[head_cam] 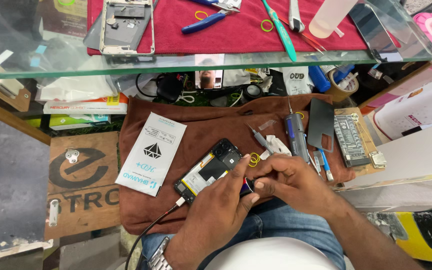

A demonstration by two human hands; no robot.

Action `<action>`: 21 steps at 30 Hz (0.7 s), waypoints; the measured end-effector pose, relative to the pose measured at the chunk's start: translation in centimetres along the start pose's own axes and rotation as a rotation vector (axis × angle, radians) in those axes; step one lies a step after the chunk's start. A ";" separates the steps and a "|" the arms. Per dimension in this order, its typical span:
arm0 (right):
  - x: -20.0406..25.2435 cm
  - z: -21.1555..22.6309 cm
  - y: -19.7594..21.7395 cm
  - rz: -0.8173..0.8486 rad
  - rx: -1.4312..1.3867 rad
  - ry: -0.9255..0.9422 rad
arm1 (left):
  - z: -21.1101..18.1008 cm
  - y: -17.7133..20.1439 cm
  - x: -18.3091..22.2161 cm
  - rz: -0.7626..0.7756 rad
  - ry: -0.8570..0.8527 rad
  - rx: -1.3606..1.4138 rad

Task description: The person assembles a smartphone by connecting a battery and securing the back cover. They then power on the device, navigate through the lock screen and home screen, and test the touch functionality by swiping and tapping various icons.

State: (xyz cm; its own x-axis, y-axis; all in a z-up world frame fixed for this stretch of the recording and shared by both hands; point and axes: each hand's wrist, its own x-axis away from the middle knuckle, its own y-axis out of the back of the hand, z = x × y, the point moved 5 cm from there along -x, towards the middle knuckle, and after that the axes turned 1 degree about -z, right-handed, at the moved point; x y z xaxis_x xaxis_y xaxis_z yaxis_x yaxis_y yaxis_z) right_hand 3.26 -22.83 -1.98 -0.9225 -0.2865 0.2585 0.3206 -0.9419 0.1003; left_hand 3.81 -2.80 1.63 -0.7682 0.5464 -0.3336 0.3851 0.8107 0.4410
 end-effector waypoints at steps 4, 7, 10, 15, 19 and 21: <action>-0.3 4.7 -1.5 -0.047 0.810 0.382 | 0.3 -0.2 -0.2 0.030 0.086 -0.021; -0.1 6.3 -2.5 -0.120 0.782 0.631 | 0.8 0.3 -0.3 0.021 0.105 -0.030; -1.4 3.9 -2.4 -0.092 0.624 0.483 | 0.6 1.0 -0.3 -0.062 -0.009 -0.079; -5.8 -1.3 -1.0 0.083 0.231 0.055 | 1.6 1.5 -0.4 -0.097 0.086 -0.284; -11.8 -0.2 0.5 -0.008 0.331 0.158 | 2.2 3.1 -0.5 -0.299 0.164 -0.313; -15.1 2.7 1.1 -0.207 0.792 0.439 | 2.6 3.5 -0.3 -0.292 0.245 -0.276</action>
State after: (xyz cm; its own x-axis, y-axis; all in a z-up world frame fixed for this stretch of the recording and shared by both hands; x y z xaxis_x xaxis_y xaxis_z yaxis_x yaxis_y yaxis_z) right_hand 18.10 -19.03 -3.15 -0.9247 -0.3188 -0.2080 0.0447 -0.6337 0.7723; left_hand 6.68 0.47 1.14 -0.9350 0.2108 -0.2852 0.0094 0.8187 0.5742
